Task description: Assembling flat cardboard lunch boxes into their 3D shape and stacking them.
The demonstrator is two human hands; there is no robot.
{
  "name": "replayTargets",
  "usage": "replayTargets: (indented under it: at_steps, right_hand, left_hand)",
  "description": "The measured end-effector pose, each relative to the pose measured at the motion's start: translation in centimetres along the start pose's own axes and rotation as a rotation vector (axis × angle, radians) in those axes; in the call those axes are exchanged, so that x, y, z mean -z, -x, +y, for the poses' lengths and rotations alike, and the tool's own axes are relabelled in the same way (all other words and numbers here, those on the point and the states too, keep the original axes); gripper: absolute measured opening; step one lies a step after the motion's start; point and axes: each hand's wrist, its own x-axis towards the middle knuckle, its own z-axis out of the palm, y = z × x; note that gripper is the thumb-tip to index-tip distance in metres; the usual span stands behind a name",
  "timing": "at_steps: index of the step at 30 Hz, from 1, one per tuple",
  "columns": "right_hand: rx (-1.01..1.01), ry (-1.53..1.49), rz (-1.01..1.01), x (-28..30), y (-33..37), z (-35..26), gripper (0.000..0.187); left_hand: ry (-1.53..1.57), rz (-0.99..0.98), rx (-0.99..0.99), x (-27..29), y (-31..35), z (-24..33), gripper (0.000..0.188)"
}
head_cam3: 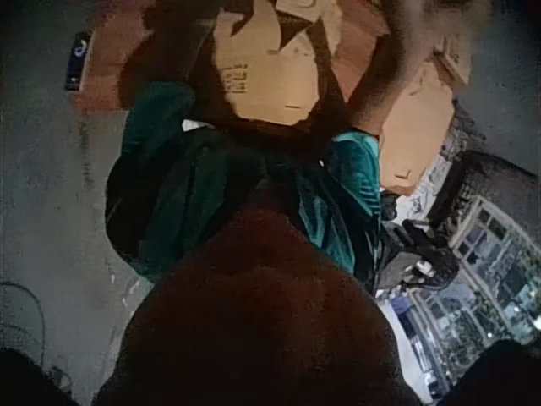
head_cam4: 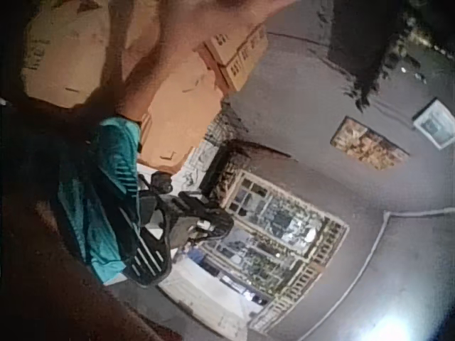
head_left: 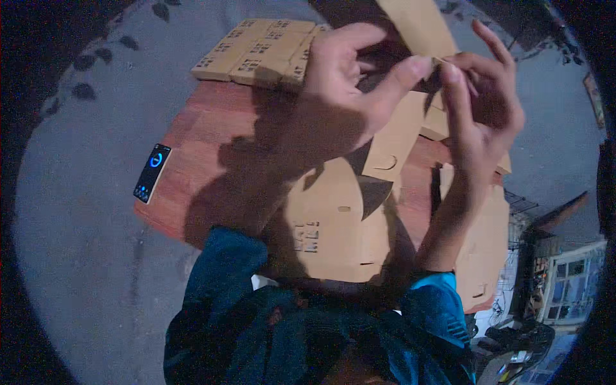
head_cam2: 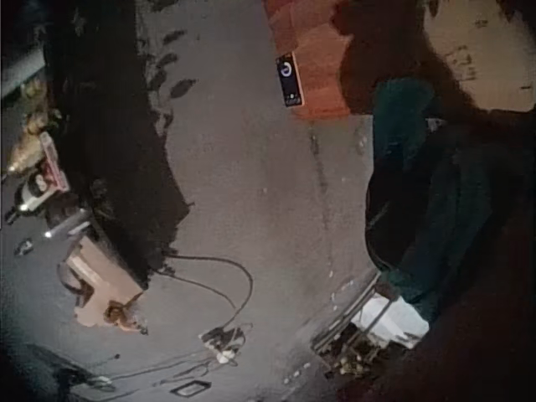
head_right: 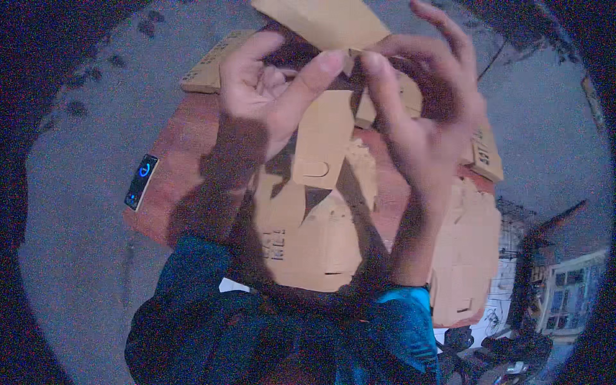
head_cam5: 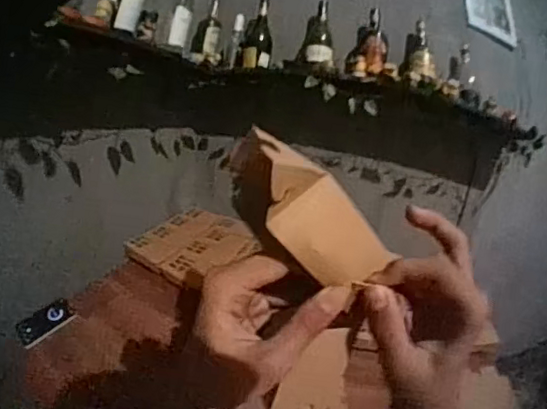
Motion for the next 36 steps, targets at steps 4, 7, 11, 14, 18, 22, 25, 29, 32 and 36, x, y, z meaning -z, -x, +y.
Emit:
replayTargets:
  at_steps: [4,7,11,14,18,22,25,29,32,36]
  right_hand:
    - [0.026,0.156,-0.191,0.6,-0.2,0.7,0.012]
    - [-0.086,0.171,-0.295,1.2,0.2,0.4,0.014]
    - [-0.155,0.296,-0.365,1.8,0.7,-0.6,0.014]
    - [-0.146,0.331,-0.299,1.8,1.3,-1.4,0.013]
    - [-0.168,0.558,-0.19,1.6,2.0,-3.5,0.026]
    - [-0.102,0.777,-0.137,0.8,2.9,-4.6,0.035]
    - [-0.065,0.815,-0.096,-0.2,3.2,-4.4,0.036]
    - [-0.083,0.764,-0.055,-1.2,3.1,-4.3,0.037]
    - [-0.091,0.736,-0.037,-1.2,3.0,-4.3,0.037]
    - [-0.1,0.703,-0.02,-1.1,3.1,-4.1,0.037]
  left_hand:
    - [-0.098,-0.059,-0.077,1.7,-0.8,-0.6,0.022]
    - [-0.147,-0.209,0.059,3.8,-0.7,0.0,0.021]
    - [-0.103,-0.321,0.095,5.4,-1.1,0.2,0.018]
    - [-0.074,-0.305,0.076,6.0,-0.6,0.2,0.019]
    - [-0.046,-0.269,0.071,7.0,0.3,0.3,0.02]
    - [-0.023,-0.241,0.063,7.7,0.7,0.3,0.022]
    - [-0.002,-0.204,0.054,7.6,0.6,0.2,0.022]
    - [0.015,-0.183,0.051,7.6,0.6,0.2,0.024]
    - [0.027,-0.176,0.052,7.6,0.6,0.3,0.025]
    - [0.049,-0.192,0.059,7.3,0.4,0.3,0.026]
